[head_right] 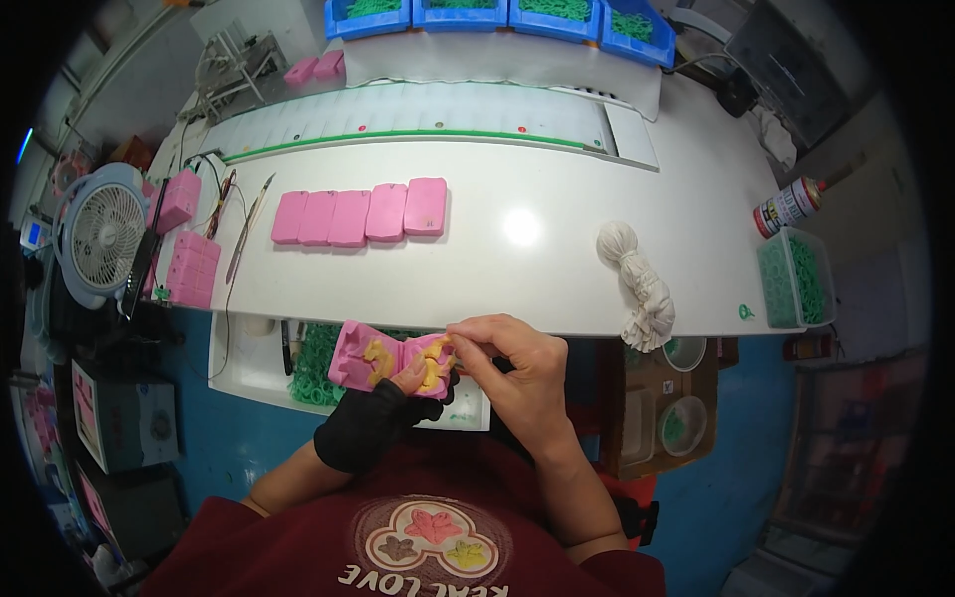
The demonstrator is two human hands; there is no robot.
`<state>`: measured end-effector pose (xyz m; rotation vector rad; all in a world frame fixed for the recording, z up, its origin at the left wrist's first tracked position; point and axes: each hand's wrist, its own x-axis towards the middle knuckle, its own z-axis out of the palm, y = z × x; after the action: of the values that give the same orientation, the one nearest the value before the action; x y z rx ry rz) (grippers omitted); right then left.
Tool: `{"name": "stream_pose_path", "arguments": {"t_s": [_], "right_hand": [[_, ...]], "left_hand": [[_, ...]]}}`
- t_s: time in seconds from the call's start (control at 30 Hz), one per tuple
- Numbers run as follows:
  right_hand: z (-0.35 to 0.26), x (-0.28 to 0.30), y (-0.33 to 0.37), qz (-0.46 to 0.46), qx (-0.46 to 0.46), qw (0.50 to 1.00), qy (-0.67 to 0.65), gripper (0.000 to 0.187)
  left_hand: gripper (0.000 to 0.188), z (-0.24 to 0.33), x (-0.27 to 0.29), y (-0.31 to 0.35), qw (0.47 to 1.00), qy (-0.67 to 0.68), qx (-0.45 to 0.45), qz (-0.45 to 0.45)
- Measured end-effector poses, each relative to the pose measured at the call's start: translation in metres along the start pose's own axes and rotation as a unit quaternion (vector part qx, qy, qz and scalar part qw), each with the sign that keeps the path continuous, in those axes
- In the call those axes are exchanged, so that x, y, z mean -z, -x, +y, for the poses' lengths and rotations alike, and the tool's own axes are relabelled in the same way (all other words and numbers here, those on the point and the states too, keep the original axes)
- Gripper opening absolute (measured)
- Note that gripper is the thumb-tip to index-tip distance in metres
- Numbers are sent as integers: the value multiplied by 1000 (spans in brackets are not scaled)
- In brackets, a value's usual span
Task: Assemble small green components into pink molds to create composite items.
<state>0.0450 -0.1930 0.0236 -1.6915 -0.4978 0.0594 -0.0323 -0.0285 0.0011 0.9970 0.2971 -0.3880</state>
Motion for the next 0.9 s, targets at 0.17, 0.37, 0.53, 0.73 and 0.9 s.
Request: {"name": "stream_pose_path", "arguments": {"t_s": [0.17, 0.37, 0.53, 0.73, 0.9], "right_hand": [[1, -1, 1, 4, -16, 1000, -24, 12], [4, -2, 1, 9, -13, 999, -34, 11], [1, -1, 1, -6, -17, 1000, -25, 12], [0, -2, 1, 0, -34, 999, -40, 11], [0, -3, 2, -2, -50, 997, -53, 11]], "left_hand": [[33, 4, -3, 1, 1000, 10, 14, 2], [33, 5, -3, 2, 999, 33, 12, 9], [35, 8, -5, 3, 999, 31, 19, 11], [36, 7, -4, 3, 999, 39, 22, 4], [36, 9, -6, 4, 999, 37, 25, 5]]}}
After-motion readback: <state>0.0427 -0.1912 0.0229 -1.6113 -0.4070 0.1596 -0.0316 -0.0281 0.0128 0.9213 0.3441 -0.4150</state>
